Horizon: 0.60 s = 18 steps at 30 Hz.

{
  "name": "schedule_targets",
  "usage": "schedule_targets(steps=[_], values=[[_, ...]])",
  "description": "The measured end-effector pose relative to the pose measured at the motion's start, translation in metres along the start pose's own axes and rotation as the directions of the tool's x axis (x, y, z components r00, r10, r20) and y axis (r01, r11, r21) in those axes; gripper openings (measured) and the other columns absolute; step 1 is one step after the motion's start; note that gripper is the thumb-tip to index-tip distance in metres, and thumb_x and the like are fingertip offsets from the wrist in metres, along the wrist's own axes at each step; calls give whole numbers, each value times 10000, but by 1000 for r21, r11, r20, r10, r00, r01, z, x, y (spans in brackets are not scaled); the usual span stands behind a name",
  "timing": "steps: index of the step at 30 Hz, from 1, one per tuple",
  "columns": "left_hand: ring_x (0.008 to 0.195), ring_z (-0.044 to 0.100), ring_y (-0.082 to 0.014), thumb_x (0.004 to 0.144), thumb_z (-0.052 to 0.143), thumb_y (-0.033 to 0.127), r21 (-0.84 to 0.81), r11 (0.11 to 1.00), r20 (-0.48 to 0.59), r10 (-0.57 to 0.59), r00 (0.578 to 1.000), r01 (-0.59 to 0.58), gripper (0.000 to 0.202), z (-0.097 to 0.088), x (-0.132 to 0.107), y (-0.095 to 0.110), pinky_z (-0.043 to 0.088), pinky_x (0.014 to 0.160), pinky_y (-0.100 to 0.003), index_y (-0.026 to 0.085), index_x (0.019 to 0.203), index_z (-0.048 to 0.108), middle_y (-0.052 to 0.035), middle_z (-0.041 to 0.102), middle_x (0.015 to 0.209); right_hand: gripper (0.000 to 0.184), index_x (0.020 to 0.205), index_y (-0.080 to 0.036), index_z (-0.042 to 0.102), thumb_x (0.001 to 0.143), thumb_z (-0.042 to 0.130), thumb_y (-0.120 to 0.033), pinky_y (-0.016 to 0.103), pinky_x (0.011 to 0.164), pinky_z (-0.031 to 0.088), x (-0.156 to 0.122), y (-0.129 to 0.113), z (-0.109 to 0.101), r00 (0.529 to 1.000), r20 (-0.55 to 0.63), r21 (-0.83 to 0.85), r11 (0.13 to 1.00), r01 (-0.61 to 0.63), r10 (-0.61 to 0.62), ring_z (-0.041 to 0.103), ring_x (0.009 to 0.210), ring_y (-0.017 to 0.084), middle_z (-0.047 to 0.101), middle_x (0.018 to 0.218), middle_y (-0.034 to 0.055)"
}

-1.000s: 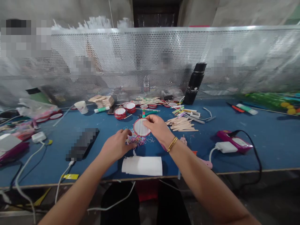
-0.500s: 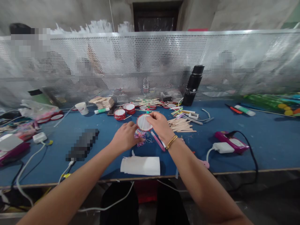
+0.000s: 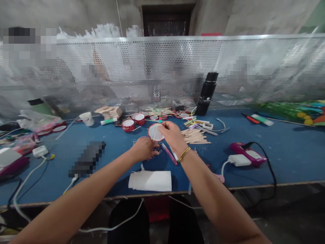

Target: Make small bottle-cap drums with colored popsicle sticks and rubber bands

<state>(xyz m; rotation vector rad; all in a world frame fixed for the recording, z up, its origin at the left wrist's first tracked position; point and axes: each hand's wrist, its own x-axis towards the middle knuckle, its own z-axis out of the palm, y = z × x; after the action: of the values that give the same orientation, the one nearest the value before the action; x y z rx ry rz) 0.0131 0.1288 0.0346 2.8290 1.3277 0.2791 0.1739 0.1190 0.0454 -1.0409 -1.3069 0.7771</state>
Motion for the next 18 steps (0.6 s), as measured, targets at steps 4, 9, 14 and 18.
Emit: schedule_targets(steps=[4,9,14,18], values=[[1093,704,-335,823,788,334,23,1000,-4,-13,1000,13,230,-14,-16,-8,467,995,-425,268,1038,842,-103,802,1064,195,732,-217,581,701,574,-409,260,638,394,0,1,1,1000,7,-12,1000,-2,2,453,678,138,521,682,-46],[1174,670,-349,872,750,375,0,1000,-27,-9,1000,9,392,-12,-22,-7,489,1006,-444,251,1243,777,-132,759,1195,183,712,-216,571,686,581,-397,263,637,388,0,1,3,1000,12,-12,1000,-2,2,455,668,133,532,683,-47],[1290,619,-348,899,707,240,-58,998,-55,-12,998,8,425,16,0,-5,460,1108,-477,209,1323,704,-164,697,1356,200,746,-210,588,692,575,-402,263,651,426,-1,2,3,1000,18,-8,1000,-5,6,496,694,143,574,714,-34],[1315,591,-358,922,680,236,-132,990,-127,-57,990,40,406,33,29,-9,452,1124,-519,154,1319,666,-194,629,1443,186,730,-212,587,691,578,-393,260,648,426,0,5,5,1000,8,-22,1000,-5,5,491,689,143,562,697,-37]])
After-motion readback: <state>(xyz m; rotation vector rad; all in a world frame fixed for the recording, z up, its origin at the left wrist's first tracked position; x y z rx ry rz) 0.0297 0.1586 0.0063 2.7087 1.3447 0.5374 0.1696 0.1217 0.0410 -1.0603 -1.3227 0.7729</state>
